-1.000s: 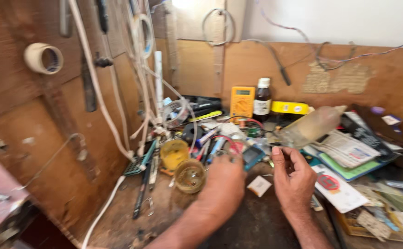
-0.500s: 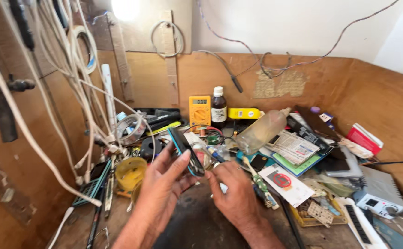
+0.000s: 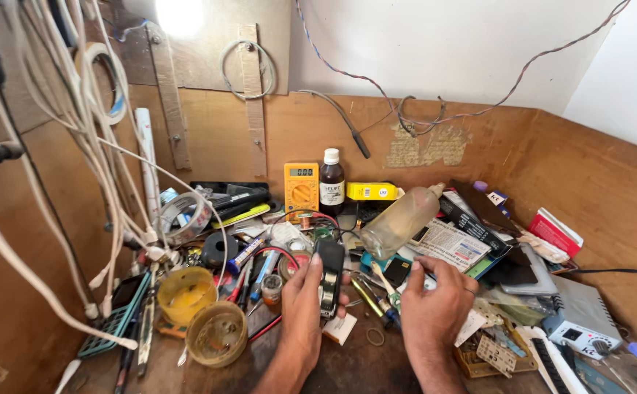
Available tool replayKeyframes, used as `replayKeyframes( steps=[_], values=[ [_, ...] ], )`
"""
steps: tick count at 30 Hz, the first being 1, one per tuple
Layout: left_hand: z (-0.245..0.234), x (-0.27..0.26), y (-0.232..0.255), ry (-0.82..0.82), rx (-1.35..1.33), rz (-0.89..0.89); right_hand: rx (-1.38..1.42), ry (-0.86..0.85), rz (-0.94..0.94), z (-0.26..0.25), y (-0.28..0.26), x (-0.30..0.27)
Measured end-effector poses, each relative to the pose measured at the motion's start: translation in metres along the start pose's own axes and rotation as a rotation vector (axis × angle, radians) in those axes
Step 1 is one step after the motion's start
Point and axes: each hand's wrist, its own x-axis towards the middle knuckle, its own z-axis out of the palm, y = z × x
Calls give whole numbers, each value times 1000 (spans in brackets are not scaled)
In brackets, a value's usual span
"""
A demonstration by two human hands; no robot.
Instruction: The person disassembles a light blue mobile phone, removes the battery, and handles various small components and tools on a cluttered workbench. They reassemble the phone and continue to manipulate small parts and a roll of tape.
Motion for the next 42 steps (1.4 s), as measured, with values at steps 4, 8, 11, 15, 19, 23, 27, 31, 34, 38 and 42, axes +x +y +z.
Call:
replayKeyframes(
  steps=[4, 8, 11, 15, 19, 23, 27, 31, 34, 38, 42],
  values=[
    [-6, 2, -3, 26, 9, -31, -36, -157, 30, -1, 11, 10],
    [-5, 4, 2, 40, 21, 41, 46, -427, -39, -2, 8, 27],
    [-5, 4, 7, 56, 63, 67, -65, -578, -123, 3, -2, 37],
    [-5, 2, 9, 75, 88, 58, -53, -539, -272, 8, -11, 47],
    [-5, 1, 12, 78, 77, 12, -100, -673, -235, 13, -22, 54],
    [-4, 1, 13, 71, 62, 22, -343, -782, -284, 23, -31, 47],
    [-4, -1, 14, 52, 67, 48, -376, -577, -589, 42, -34, 39],
    [-4, -1, 16, 84, 76, 4, -577, -630, -658, 61, -36, 38],
    [-6, 0, 15, 66, 83, 13, -597, -659, -685, 66, -38, 36],
    [-10, 3, 14, 58, 66, 45, -498, -523, -809, 54, -43, 36],
    [-14, 9, 7, 39, -1, 50, -128, -557, -712, 35, -44, 46]
  ],
)
